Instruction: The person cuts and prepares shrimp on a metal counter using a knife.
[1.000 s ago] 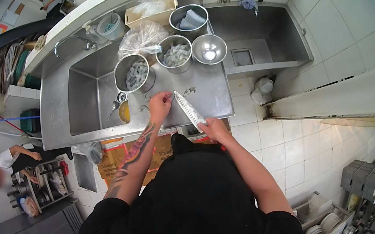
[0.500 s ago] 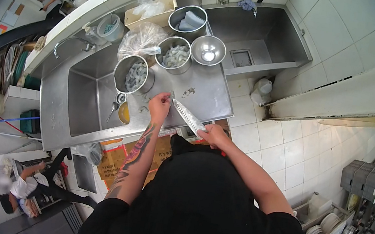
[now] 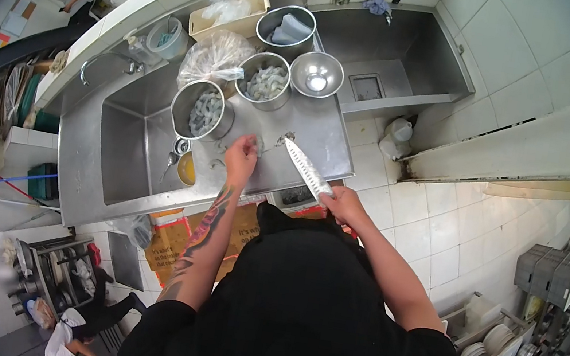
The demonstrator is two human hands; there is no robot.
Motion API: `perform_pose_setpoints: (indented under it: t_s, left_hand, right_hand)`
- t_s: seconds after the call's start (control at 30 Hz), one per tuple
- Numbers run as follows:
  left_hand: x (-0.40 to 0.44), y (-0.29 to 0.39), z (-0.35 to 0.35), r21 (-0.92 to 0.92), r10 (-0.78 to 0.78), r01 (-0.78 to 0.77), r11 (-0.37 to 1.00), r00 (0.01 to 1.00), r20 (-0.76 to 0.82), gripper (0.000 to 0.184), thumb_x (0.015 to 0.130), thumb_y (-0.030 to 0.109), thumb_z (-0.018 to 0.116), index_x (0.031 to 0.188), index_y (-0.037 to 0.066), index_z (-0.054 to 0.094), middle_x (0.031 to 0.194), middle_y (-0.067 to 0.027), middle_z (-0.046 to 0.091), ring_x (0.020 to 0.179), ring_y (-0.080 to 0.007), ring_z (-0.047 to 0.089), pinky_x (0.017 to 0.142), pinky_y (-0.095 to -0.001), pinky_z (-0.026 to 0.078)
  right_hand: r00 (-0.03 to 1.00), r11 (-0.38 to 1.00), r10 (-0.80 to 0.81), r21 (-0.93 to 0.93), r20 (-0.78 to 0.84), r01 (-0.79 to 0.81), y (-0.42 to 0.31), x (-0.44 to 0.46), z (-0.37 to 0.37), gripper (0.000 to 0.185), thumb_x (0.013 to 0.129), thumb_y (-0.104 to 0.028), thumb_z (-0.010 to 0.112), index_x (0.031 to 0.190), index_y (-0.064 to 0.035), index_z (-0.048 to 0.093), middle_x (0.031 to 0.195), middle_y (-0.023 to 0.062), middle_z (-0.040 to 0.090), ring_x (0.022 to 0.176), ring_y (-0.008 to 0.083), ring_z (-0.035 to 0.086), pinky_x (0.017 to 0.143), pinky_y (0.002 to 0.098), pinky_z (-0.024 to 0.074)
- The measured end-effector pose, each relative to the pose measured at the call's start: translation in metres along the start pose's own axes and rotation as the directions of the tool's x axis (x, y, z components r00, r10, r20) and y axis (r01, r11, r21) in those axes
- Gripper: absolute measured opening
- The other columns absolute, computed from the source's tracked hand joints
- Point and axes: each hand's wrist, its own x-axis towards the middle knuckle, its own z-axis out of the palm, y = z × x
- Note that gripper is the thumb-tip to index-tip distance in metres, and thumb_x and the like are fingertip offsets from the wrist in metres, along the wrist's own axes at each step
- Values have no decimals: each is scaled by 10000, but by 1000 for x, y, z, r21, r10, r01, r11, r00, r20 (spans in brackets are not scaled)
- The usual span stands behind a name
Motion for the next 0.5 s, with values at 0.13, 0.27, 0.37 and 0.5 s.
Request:
perform_pose_setpoints:
  t_s: [0.13, 0.27, 0.37, 0.5]
  left_hand:
    - [-1, 6, -9, 74, 179, -186, 980, 979, 94, 280, 900, 23, 704, 1169, 79, 758, 1119, -156, 663, 779, -303, 693, 769, -413, 568]
    - [-1, 9, -12, 79, 106, -113, 990, 990, 90, 240, 896, 40, 722, 1129, 95, 746, 1118, -151, 634, 767, -299, 679, 754, -421, 562]
    - [-4, 10, -14, 136, 104, -112, 984, 992, 65, 211, 899, 43, 749, 1110, 53, 735, 1043, -149, 625, 750, -270, 680, 722, -394, 564]
    - [-7, 8, -13, 202, 95, -95, 975, 995, 12, 197, 893, 75, 769, 1087, 71, 729, 1017, -152, 627, 789, -300, 680, 749, -423, 560]
  right_hand:
    - [978, 975, -161, -173, -134, 137, -19, -9, 11, 475, 981, -441, 688, 855, 16, 678, 727, 182, 681, 619, 336, 687, 618, 470, 544]
    - [967, 939, -240, -272, -87, 208, -34, -11, 27, 488, 972, -455, 671, 817, 8, 685, 825, 236, 702, 827, 447, 689, 793, 541, 527]
    - [977, 937, -208, -296, -41, 187, -36, -7, 30, 462, 980, -437, 664, 826, -2, 682, 830, 235, 705, 826, 440, 691, 779, 543, 531]
    - [935, 860, -339, -438, -101, 264, -21, 2, 32, 460, 982, -445, 667, 841, -7, 674, 846, 239, 707, 856, 456, 687, 784, 551, 532]
